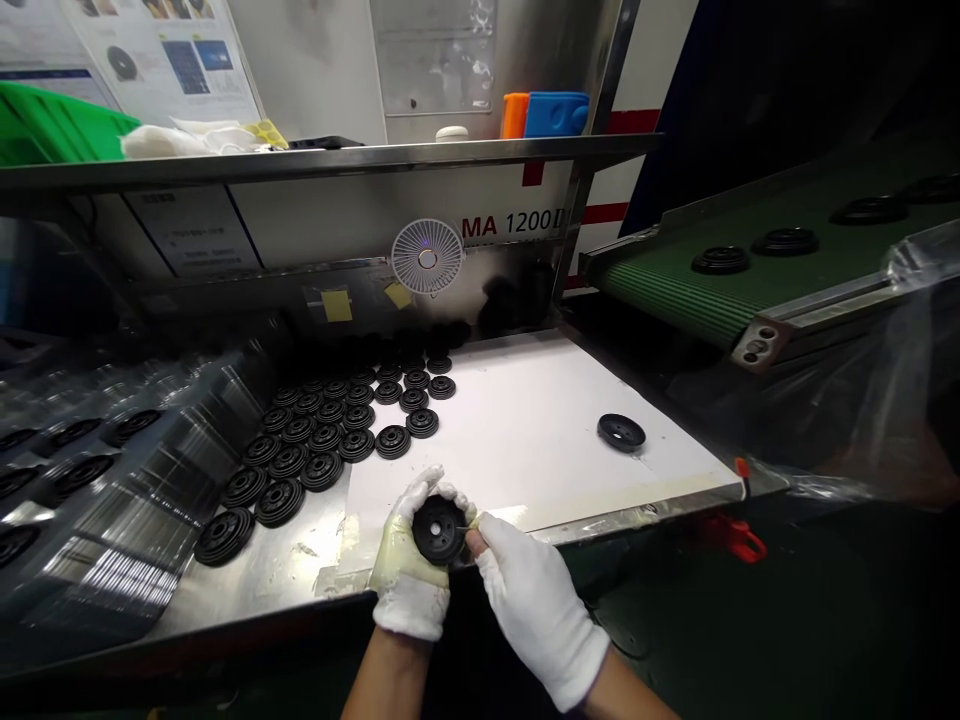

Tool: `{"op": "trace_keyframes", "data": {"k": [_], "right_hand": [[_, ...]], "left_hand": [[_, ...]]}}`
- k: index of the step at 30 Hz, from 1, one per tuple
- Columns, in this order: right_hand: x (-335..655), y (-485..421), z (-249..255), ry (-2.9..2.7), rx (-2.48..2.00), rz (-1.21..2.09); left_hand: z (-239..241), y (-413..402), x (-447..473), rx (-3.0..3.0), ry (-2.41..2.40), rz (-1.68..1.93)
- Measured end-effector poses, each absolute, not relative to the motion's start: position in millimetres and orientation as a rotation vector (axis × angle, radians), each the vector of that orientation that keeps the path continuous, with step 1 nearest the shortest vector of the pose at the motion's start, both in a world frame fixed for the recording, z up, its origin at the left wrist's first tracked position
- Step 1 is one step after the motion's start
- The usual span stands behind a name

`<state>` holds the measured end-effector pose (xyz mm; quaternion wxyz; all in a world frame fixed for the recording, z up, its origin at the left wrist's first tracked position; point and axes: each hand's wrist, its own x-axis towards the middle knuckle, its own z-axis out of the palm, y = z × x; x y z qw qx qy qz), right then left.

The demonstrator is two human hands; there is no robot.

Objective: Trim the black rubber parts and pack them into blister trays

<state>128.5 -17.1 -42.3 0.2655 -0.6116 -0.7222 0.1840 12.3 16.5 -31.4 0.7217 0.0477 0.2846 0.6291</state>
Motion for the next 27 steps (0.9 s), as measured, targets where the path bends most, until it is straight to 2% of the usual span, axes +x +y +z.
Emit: {"op": "trace_keyframes", "data": {"k": [9, 15, 23, 27], "right_hand": [[112.4, -26.7, -44.7, -1.981, -1.613, 0.454], [123.8, -19.6, -47.7, -1.959, -1.661, 0.352], [110.2, -28.2, -49.5, -1.943, -1.657, 0.375], [116.2, -24.4, -48.7, -1.932, -1.657, 0.4]], "left_hand": [[-30.2, 24.8, 17.8, -0.025, 0.589, 1.55], [-32.7, 22.0, 10.9, 0.111, 0.642, 1.364], [-30.6, 28.3, 17.9, -0.079, 0.561, 1.546], [-28.9, 21.1, 15.3, 0.061, 0.624, 1.435]]}}
